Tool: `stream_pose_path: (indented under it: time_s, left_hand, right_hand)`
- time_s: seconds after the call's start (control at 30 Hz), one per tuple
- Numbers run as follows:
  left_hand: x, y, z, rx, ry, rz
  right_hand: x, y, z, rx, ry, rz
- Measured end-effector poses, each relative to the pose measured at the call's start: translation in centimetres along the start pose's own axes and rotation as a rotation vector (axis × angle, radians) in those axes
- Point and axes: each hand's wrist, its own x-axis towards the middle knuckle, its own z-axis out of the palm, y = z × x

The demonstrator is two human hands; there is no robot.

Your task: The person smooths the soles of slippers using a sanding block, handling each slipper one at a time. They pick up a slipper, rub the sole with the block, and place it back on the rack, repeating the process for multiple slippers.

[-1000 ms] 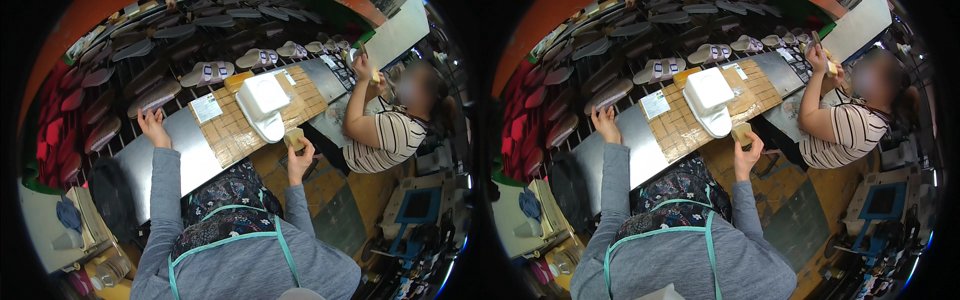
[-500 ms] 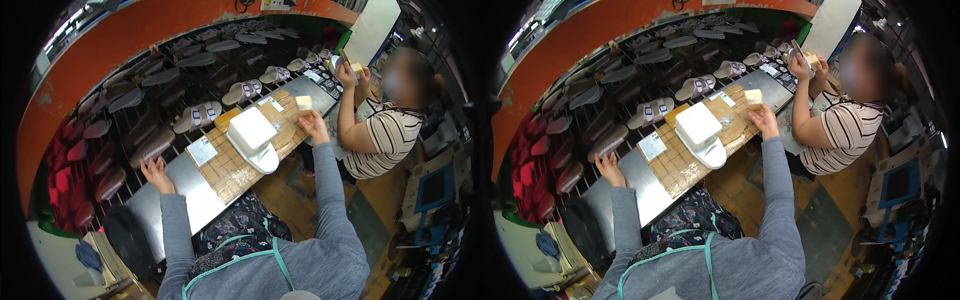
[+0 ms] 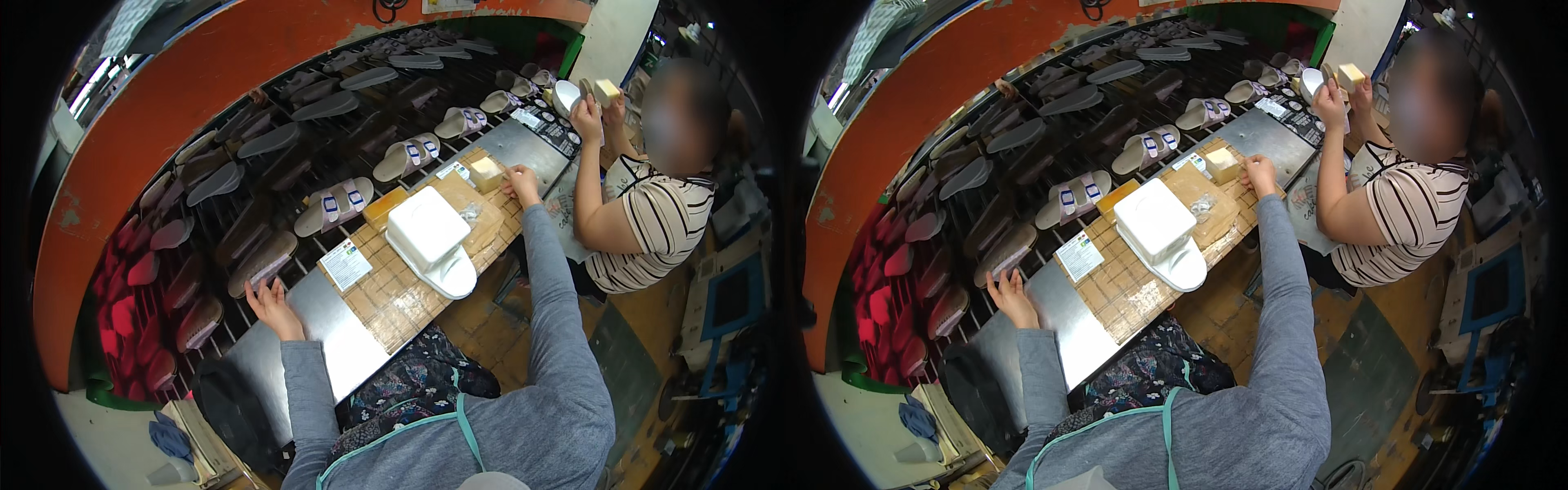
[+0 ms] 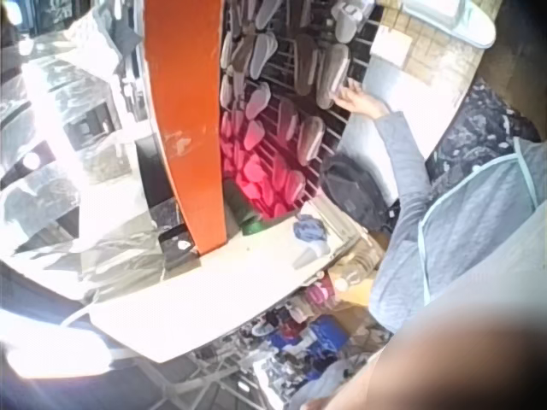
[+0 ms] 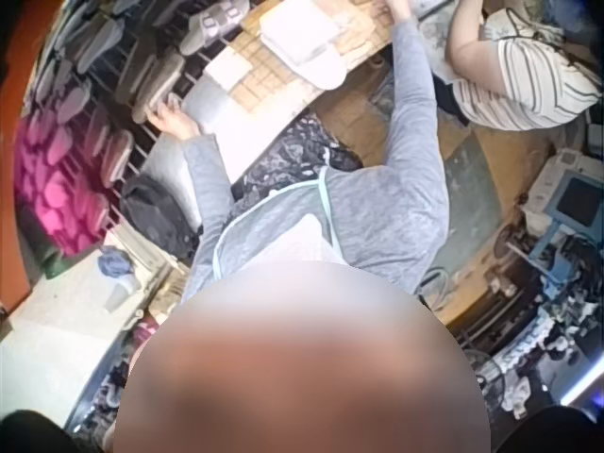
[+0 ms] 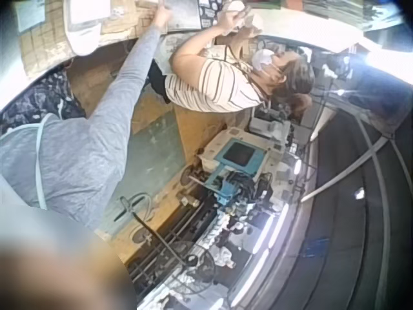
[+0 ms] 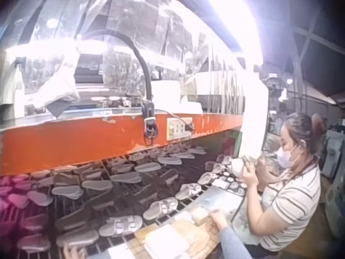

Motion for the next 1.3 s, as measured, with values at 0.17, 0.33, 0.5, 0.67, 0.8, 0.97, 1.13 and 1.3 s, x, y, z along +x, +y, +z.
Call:
stream_pose_path:
  time_s: [0.17,0.33,0.5,0.67,0.8,0.97,1.13,1.3]
  left_hand:
    - [0.1,-0.1,-0.1,0.004,-0.005,0.007]
    - [-0.1,0.1,0.0,0.009,-0.01,-0.015]
    - [-0.2,0.2,0.2,0.01,-0.008,-0.02]
    - [-0.1,0.0,0.1,0.03,0.001,-0.031]
    - [-0.1,0.0,0.3,0.049,-0.006,-0.035]
    - [-0.1,0.0,0.3,0.031,0.0,-0.03]
    - [0.1,-0.6,0.1,0.019,-0.013,-0.024]
    - [0.4,-0.8,0.0,0.001,-0.008,-0.029]
  right_hand:
    - [-3.9,-0.7,0.7,0.193,0.088,-0.46]
    - [-6.9,-2.9,2.7,-0.203,0.184,-0.678]
    - [-5.8,-3.2,3.4,0.022,0.061,-0.544]
    - [-3.7,-2.0,4.1,-0.01,0.011,-0.46]
    - [-2.8,-1.3,4.6,-0.126,0.122,-0.691]
    - [-2.9,-1.1,4.4,0.02,0.042,-0.607]
    - [-5.0,-3.6,3.6,-0.161,0.253,-0.837]
    - [-14.2,-8.0,0.5,0.37,0.193,-0.718]
